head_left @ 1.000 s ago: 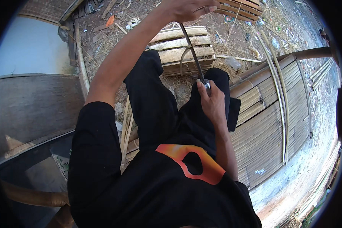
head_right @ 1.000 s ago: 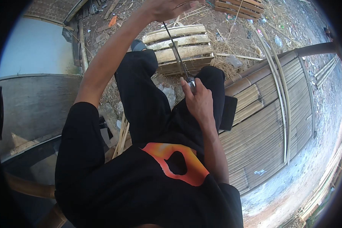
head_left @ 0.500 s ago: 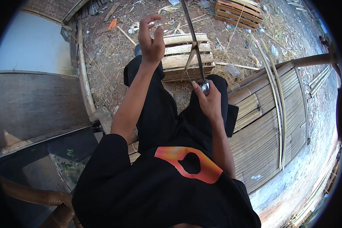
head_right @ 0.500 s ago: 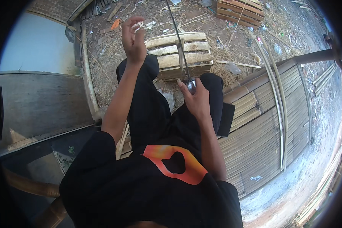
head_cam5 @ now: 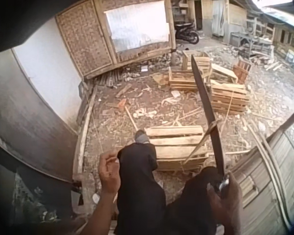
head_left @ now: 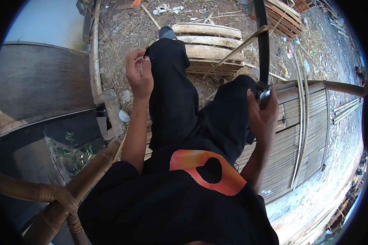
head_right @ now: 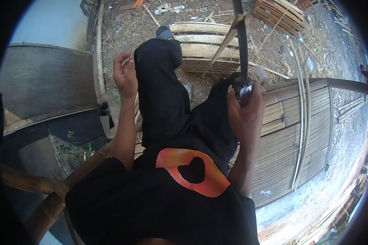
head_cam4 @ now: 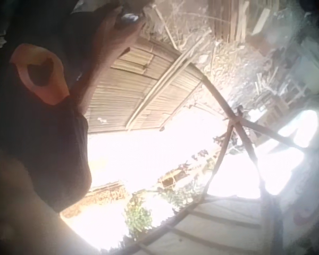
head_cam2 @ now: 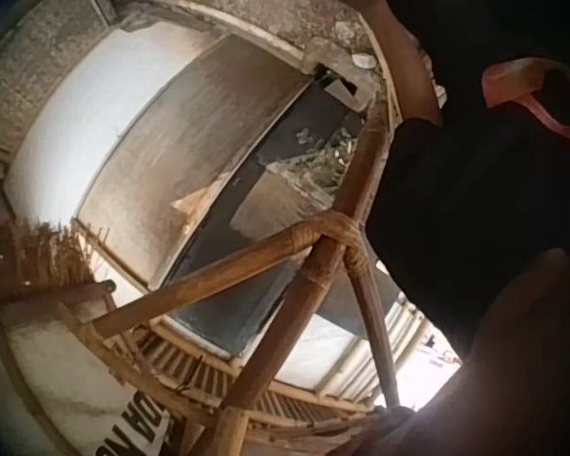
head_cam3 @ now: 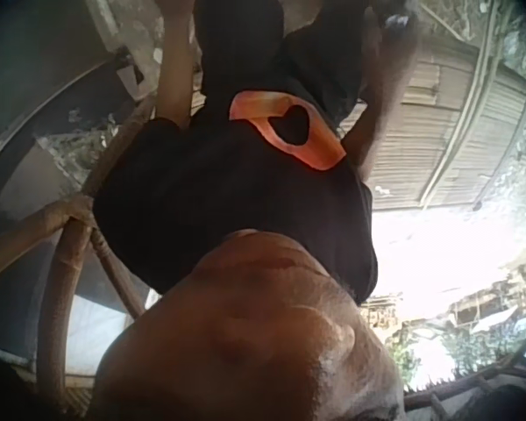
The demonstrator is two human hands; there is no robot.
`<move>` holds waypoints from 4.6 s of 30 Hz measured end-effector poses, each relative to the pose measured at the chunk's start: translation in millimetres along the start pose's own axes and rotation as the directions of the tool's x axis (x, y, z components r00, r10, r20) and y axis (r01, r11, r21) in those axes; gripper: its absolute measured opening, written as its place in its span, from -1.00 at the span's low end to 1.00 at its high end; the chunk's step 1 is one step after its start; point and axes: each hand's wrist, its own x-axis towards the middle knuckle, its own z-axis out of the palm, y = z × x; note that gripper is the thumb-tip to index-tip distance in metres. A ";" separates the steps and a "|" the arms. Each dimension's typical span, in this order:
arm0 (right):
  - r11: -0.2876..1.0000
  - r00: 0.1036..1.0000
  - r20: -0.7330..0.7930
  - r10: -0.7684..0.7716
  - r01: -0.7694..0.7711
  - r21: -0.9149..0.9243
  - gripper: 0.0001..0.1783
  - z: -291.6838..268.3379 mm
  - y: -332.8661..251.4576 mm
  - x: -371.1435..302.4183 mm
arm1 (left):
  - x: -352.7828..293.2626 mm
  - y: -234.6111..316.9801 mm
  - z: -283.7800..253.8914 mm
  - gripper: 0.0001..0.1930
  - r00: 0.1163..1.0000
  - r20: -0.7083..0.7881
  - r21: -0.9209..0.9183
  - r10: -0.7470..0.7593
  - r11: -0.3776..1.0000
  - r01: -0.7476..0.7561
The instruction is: The person thins and smooths long strips of bamboo with a knife by pulling the strips against the blade over a wooden crate.
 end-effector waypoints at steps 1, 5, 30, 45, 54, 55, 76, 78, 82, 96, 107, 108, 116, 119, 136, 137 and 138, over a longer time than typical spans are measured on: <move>1.000 1.000 0.011 -0.021 0.021 -0.013 -0.83 14.6 18.4 1.2 | -8.4 -3.8 -3.0 -0.77 0.999 -0.023 0.010 -0.030 0.999 0.030; 0.984 0.990 0.125 0.072 -0.050 -0.169 -0.79 64.0 61.4 6.1 | -16.0 -12.1 13.9 -0.78 0.999 -0.038 0.079 0.007 0.997 -0.004; 0.978 0.962 0.246 0.121 -0.073 -0.194 -0.77 86.5 62.8 -15.8 | -21.6 -7.1 13.4 -0.81 0.983 0.094 0.423 0.160 0.887 -0.185; 0.970 0.963 0.213 0.168 -0.123 -0.211 -0.75 116.1 100.3 -0.4 | -26.1 -10.6 6.6 -0.80 0.978 0.098 0.414 0.182 0.887 -0.206; 0.978 0.968 0.216 0.127 -0.087 -0.187 -0.75 135.3 105.2 4.7 | 25.4 48.9 82.1 -0.73 0.925 0.208 -0.127 0.318 0.947 -0.296; 0.977 0.965 0.232 0.121 -0.075 -0.198 -0.76 136.3 103.5 3.4 | 34.5 55.3 94.0 -0.71 0.890 0.283 -0.170 0.356 0.932 -0.319; 0.994 0.959 0.272 0.081 -0.097 0.046 -0.75 144.1 107.8 10.9 | 47.0 37.3 119.0 -0.59 0.826 0.474 -0.126 0.305 0.952 -0.280; 0.996 0.960 0.264 0.091 -0.092 -0.008 -0.73 141.5 103.5 12.3 | 50.3 34.8 110.0 -0.66 0.805 0.438 -0.130 0.399 0.915 -0.383; 0.995 0.967 0.246 0.073 -0.088 0.050 -0.71 138.8 111.8 17.6 | 33.7 28.0 95.1 -0.55 0.896 0.433 -0.048 0.099 0.995 -0.087; 0.986 0.969 0.204 0.137 -0.153 0.064 -0.69 127.9 141.0 17.7 | 62.5 -22.2 101.3 -0.83 0.951 0.293 0.604 0.096 0.753 -0.262; 0.948 0.952 0.150 0.268 -0.288 0.135 -0.82 100.3 177.7 38.0 | 215.0 -63.7 -25.3 -0.72 0.985 0.122 0.939 0.125 0.307 -0.155; 0.930 0.941 0.171 0.293 -0.322 0.175 -0.82 98.8 169.6 38.7 | 223.2 -62.3 -52.1 -0.69 0.995 0.083 0.959 0.062 0.266 -0.097; 0.992 0.984 0.129 0.119 -0.123 0.028 -0.76 118.4 156.0 35.6 | 189.5 -36.5 -30.1 -0.73 0.896 0.331 0.610 0.297 0.657 -0.443; 0.989 0.975 0.172 0.140 -0.146 0.024 -0.72 134.3 138.8 32.7 | 131.7 32.6 50.4 -0.72 0.852 0.362 0.003 0.379 0.913 -0.408; 0.916 0.830 0.538 0.146 -0.319 0.245 -0.80 156.9 132.9 36.0 | 62.7 36.2 154.3 -0.74 0.838 0.505 -0.451 0.208 0.891 0.051; 0.917 0.839 0.530 0.122 -0.299 0.262 -0.79 158.6 136.5 37.0 | 62.7 36.8 156.4 -0.75 0.836 0.492 -0.476 0.244 0.879 0.023; 0.966 0.933 0.360 -0.015 -0.079 0.246 -0.84 164.4 139.0 37.9 | 64.6 34.6 157.4 -0.75 0.833 0.489 -0.473 0.260 0.881 0.002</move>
